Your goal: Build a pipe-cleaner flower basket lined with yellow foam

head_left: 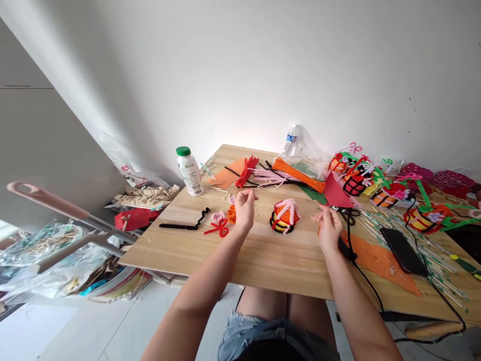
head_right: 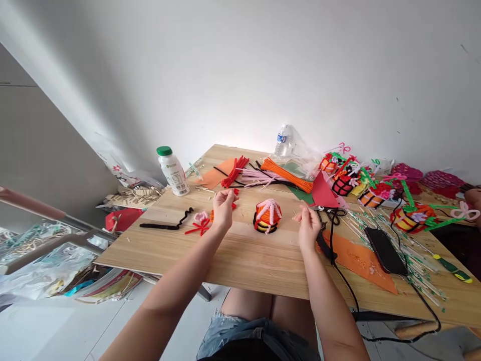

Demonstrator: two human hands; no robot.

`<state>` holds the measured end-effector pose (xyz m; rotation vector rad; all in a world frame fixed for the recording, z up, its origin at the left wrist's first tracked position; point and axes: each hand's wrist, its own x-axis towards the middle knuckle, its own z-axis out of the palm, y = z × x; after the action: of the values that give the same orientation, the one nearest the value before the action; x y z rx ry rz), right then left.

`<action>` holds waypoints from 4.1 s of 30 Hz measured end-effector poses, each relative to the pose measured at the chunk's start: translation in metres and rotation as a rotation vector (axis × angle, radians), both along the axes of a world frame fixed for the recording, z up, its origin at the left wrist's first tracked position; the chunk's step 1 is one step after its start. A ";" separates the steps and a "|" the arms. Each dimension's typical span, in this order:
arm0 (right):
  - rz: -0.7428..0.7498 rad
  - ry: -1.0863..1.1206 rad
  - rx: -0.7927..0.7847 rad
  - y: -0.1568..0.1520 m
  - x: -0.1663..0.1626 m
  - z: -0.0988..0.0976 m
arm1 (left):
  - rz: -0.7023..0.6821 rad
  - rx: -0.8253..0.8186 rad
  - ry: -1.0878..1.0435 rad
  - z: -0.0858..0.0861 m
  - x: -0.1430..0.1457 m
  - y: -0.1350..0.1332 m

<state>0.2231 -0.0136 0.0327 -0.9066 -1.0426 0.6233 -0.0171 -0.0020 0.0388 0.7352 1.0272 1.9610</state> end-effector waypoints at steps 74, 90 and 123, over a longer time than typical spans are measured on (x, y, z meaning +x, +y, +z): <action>0.425 -0.471 0.033 0.002 0.042 0.059 | -0.505 -0.271 -0.132 0.007 0.019 -0.030; 0.502 -0.441 0.081 0.006 0.044 0.052 | -0.908 -0.345 -0.301 0.023 0.022 -0.040; -0.365 -1.663 -0.769 -0.081 0.069 0.002 | -0.813 -0.448 -0.384 0.007 0.039 -0.044</action>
<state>0.2921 -0.0942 0.0346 -2.3891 -2.0167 -0.2631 0.0219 -0.0462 0.0457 0.3996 0.7244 1.0589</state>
